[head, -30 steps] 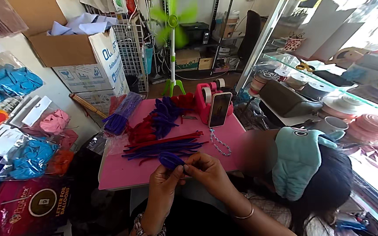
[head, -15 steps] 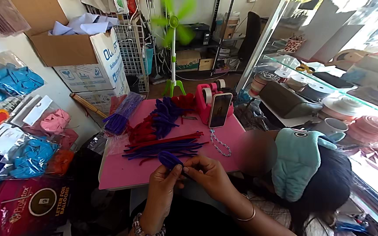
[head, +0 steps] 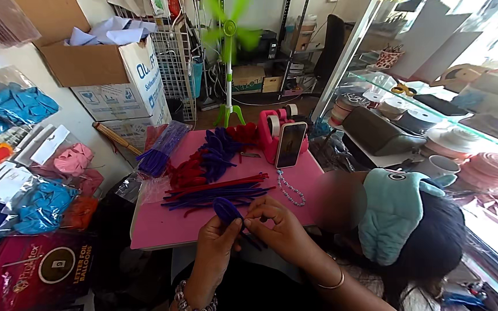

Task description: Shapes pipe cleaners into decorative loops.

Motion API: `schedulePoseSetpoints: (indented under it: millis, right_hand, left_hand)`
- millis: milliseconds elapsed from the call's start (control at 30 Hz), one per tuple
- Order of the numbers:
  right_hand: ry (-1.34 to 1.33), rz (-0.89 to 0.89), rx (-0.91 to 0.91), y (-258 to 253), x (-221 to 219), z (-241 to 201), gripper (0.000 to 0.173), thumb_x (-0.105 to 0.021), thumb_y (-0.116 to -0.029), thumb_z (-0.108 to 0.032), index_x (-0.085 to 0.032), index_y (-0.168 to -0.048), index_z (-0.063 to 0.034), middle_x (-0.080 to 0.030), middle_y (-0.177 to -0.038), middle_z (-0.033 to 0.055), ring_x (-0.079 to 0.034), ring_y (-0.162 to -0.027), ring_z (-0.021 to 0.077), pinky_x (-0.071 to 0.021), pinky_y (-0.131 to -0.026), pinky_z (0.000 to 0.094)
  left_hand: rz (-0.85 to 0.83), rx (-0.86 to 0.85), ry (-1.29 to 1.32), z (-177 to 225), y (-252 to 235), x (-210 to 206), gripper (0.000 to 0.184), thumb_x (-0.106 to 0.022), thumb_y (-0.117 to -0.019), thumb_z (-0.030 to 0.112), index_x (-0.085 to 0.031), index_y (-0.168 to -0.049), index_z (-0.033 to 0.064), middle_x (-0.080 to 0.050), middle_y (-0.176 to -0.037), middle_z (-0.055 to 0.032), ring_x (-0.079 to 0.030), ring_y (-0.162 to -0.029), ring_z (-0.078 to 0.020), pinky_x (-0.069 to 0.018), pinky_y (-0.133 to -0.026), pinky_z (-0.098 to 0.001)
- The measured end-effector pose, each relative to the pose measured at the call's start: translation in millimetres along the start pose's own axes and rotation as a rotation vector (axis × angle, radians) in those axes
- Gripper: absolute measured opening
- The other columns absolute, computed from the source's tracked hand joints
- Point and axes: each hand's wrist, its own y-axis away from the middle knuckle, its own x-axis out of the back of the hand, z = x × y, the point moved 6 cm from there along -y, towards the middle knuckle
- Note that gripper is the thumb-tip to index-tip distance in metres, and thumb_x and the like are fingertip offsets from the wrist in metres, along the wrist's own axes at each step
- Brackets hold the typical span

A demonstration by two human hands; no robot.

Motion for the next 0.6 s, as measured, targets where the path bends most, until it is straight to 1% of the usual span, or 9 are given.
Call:
schedulePoseSetpoints:
  millis: [33, 100, 200, 267, 300, 367, 433, 533, 600]
  right_hand:
    - [0.013, -0.008, 0.009, -2, 1, 0, 0.015, -0.068, -0.0951, -0.022, -0.076, -0.092, -0.0092, -0.067, -0.103, 0.0015, -0.061, -0.096, 0.0005, -0.0499, -0.077, 0.0126]
    - [-0.001, -0.017, 0.001, -5, 3, 1, 0.014, -0.071, -0.0935, -0.022, -0.074, -0.091, -0.0081, -0.068, -0.101, 0.0014, -0.062, -0.091, 0.0007, -0.0506, -0.074, 0.0130]
    - [-0.110, -0.062, -0.062, -10, 2, 1, 0.017, -0.073, -0.0916, -0.015, -0.068, -0.104, -0.0044, -0.069, -0.092, -0.0012, -0.064, -0.078, 0.0011, -0.0537, -0.068, 0.0153]
    - [-0.202, -0.115, -0.113, -12, 0, 2, 0.022, -0.072, -0.0924, -0.011, -0.066, -0.112, -0.0025, -0.070, -0.090, -0.0013, -0.065, -0.076, 0.0024, -0.0552, -0.068, 0.0168]
    - [-0.246, -0.138, -0.138, -12, -1, 3, 0.021, -0.072, -0.0936, -0.011, -0.067, -0.112, -0.0021, -0.070, -0.090, -0.0012, -0.066, -0.076, 0.0024, -0.0562, -0.069, 0.0174]
    - [-0.319, -0.171, -0.198, -12, -2, 7, 0.013, -0.071, -0.0952, -0.012, -0.071, -0.104, -0.0028, -0.071, -0.088, -0.0024, -0.066, -0.074, 0.0012, -0.0563, -0.069, 0.0177]
    - [-0.375, -0.188, -0.242, -12, -2, 11, 0.008, -0.071, -0.0954, -0.012, -0.072, -0.097, -0.0046, -0.070, -0.084, -0.0043, -0.064, -0.071, 0.0000, -0.0545, -0.065, 0.0170]
    - [-0.482, -0.206, -0.323, -9, -7, 16, 0.005, -0.068, -0.0962, -0.011, -0.069, -0.092, -0.0084, -0.068, -0.080, -0.0065, -0.061, -0.068, -0.0003, -0.0516, -0.062, 0.0167]
    - [-0.555, -0.207, -0.372, -6, -11, 18, 0.007, -0.067, -0.0969, -0.010, -0.066, -0.090, -0.0109, -0.066, -0.078, -0.0071, -0.059, -0.066, -0.0006, -0.0490, -0.060, 0.0160]
  left_hand:
    - [-0.019, -0.012, -0.024, 0, 0, -1, 0.008, -0.065, -0.0943, 0.001, -0.072, -0.098, 0.0019, -0.074, -0.084, -0.0045, -0.069, -0.065, -0.0060, -0.0564, -0.055, -0.0190]
    - [-0.068, -0.028, -0.100, -2, 1, -3, 0.007, -0.068, -0.0943, 0.004, -0.072, -0.099, 0.0027, -0.074, -0.083, -0.0031, -0.068, -0.065, -0.0053, -0.0558, -0.056, -0.0186]
    - [-0.142, -0.007, -0.176, -5, 4, -5, 0.008, -0.070, -0.0924, 0.004, -0.072, -0.100, 0.0036, -0.074, -0.082, -0.0005, -0.067, -0.064, -0.0034, -0.0550, -0.055, -0.0175]
    - [-0.186, 0.021, -0.195, -7, 6, -6, 0.008, -0.070, -0.0920, 0.004, -0.072, -0.100, 0.0036, -0.073, -0.081, -0.0003, -0.066, -0.063, -0.0033, -0.0547, -0.055, -0.0176]
    - [-0.206, 0.032, -0.210, -7, 6, -7, 0.008, -0.070, -0.0921, 0.005, -0.072, -0.099, 0.0040, -0.073, -0.081, 0.0001, -0.066, -0.063, -0.0033, -0.0547, -0.055, -0.0176]
    - [-0.240, 0.041, -0.240, -7, 6, -6, 0.008, -0.070, -0.0924, 0.006, -0.072, -0.100, 0.0047, -0.073, -0.082, 0.0011, -0.066, -0.063, -0.0029, -0.0549, -0.055, -0.0179]
    - [-0.257, 0.052, -0.243, -7, 7, -5, 0.008, -0.070, -0.0923, 0.006, -0.072, -0.100, 0.0053, -0.073, -0.082, 0.0016, -0.066, -0.062, -0.0027, -0.0547, -0.055, -0.0178]
    - [-0.279, 0.075, -0.232, -8, 7, -5, 0.008, -0.071, -0.0919, 0.006, -0.072, -0.100, 0.0057, -0.073, -0.082, 0.0024, -0.066, -0.063, -0.0023, -0.0548, -0.055, -0.0175]
    - [-0.304, 0.079, -0.230, -9, 8, -6, 0.009, -0.070, -0.0922, 0.006, -0.072, -0.101, 0.0061, -0.074, -0.083, 0.0029, -0.066, -0.063, -0.0018, -0.0548, -0.056, -0.0172]
